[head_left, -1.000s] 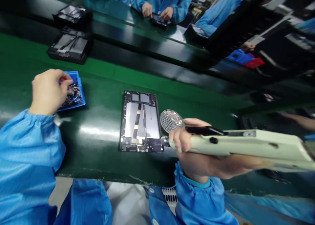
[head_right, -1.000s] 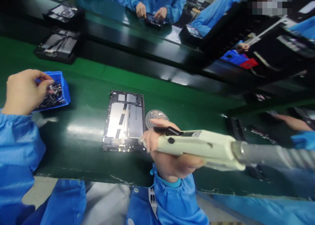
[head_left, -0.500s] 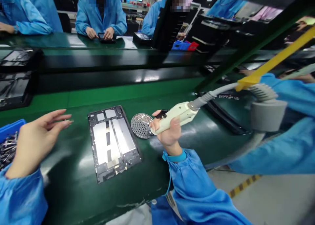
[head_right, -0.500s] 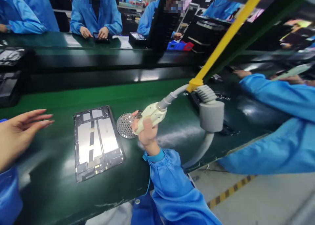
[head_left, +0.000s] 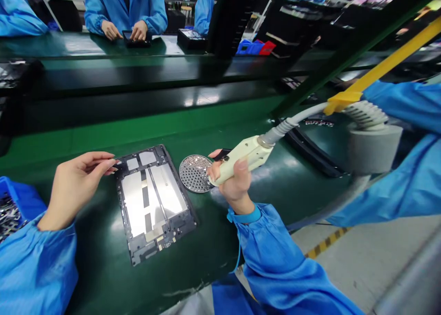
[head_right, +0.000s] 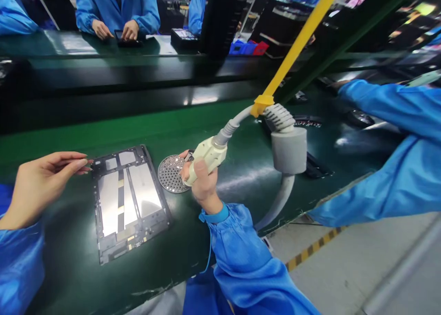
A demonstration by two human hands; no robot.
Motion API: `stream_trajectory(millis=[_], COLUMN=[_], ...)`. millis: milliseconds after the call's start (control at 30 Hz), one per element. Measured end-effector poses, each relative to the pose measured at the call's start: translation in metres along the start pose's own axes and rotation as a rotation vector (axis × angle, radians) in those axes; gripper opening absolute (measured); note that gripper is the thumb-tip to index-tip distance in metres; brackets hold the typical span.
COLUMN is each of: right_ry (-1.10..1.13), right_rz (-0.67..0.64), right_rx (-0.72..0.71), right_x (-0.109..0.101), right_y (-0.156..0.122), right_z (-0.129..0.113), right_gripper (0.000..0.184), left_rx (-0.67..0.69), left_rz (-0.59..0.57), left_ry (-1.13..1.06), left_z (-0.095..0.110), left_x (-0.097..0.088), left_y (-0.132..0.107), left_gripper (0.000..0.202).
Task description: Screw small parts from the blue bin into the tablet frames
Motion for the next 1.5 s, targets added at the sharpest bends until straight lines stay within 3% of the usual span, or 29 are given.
stream_trajectory(millis=[367,467,667,800,967,1167,1300,1500], right_ry=[-0.037,-0.056,0.004,-0.01,-0.088,-0.087,-0.042,0.055], right_rz=[-0.008,-0.018,-0.014,0.05,0.085,0.007,-0.108,-0.284], right_rx=[0.02,0.043,0.042,0.014,0.067,0.031,0.02,0.067], right_x=[0.0,-0.001,-0.014,-0.019,-0.012,-0.008,0.023,0.126], right_y=[-0.001,0.0,0.004,0.008,0.003,0.005,0.006,0.002], right_z=[0.002,0.002,-0.015,-0.027,-0.028,-0.024,-0.024,-0.003], right_gripper=[0.066,0.068,0.061,0.071,0.068,0.078,0.071,0.068], left_rx=[0.097,0.067,-0.132,-0.252,-0.24,-0.158,-0.134,-0.163], left_rz=[0.059,0.067,0.043,0.01,-0.034,-0.02,-0.019,-0.091], left_ry=[0.082,0.049,-0.168,-0.256,-0.243,-0.211,-0.206,-0.231], left_z=[-0.012,-0.019,-0.047,-0.067,-0.076,-0.076,-0.076,-0.08], left_x=[-0.006,-0.005,0.017,0.034,0.052,0.059,0.06,0.068], left_y=[0.009,0.015,0.026,0.027,0.024,0.024,0.021,0.019], left_gripper=[0.031,0.032,0.025,0.022,0.021,0.012,0.01,0.013])
Point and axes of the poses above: each hand's wrist, its own y-axis towards the middle knuckle, its own x-axis out of the palm, z = x × y, the point moved 7 cm from there along y, towards the middle knuckle, and after that the axes turned 10 degrees about z, right-handed, at the moved point
